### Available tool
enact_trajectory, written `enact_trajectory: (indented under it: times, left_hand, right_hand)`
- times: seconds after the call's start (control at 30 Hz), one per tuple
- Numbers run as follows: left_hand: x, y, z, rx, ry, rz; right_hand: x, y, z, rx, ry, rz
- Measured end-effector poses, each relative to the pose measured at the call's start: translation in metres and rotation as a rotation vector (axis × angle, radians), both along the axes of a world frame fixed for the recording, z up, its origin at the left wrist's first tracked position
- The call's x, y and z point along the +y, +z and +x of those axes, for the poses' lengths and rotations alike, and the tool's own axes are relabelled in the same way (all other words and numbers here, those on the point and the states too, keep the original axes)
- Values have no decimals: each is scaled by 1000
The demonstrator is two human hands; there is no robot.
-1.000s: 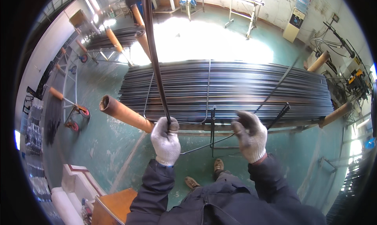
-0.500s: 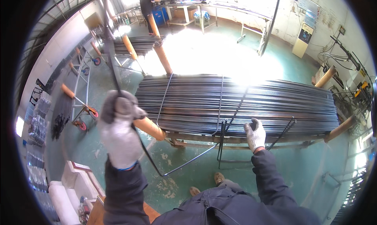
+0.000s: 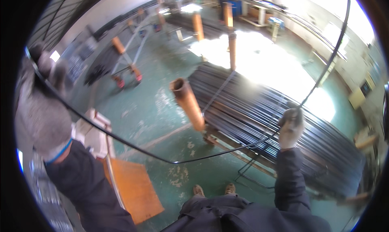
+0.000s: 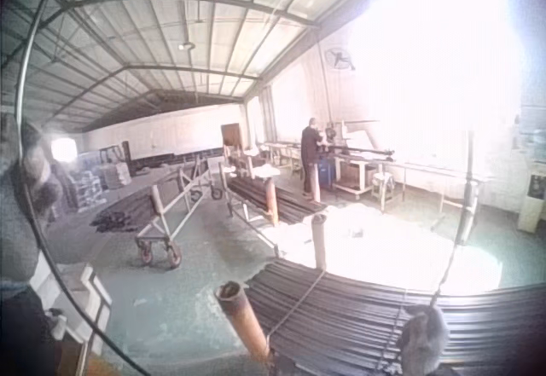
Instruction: The person measures and marks a long metal rod on a wooden workbench using a tape measure and marker. They then carry the rod to a manual bending machine, insert it into the clamps, and bend it into a U-shape. The bent rod is removed and placed on a nearby rack.
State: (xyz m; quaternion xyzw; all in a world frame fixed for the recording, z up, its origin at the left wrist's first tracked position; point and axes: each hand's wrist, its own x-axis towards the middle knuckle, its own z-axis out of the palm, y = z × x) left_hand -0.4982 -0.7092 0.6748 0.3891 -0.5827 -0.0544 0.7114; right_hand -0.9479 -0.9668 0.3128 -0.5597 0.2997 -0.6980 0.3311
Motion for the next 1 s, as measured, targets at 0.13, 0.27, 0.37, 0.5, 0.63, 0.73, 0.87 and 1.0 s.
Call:
enact_trajectory:
  times: [0.13,0.27,0.37,0.5,0.63,0.73,0.87,1.0]
  left_hand:
    - [29,-56,21,126,315,131]
    - [124,-199,83,308,656,386]
    - [238,-317,111,625,752,462]
    - [344,-401,128,1001,1016,90]
    - [465,-444,147,1251,1464,-21]
    - [522,-456,141,1375,1559,-129]
    - [562,-480,127,1568,1767,-81]
    - [567,-555,110,1759,1913,-25]
  right_hand:
    - [14,73,82,126,-21,71]
    - [49,108,208,168,150,-5]
    - [93,124,309,189,407,75]
    - [180,109,462,151,805,187]
    - [298,88,608,297,1205,212]
    - [368,62,671,442,1419,232]
    - [416,-51,701,809,1353,142]
    - [454,-118,761,983,1292,40]
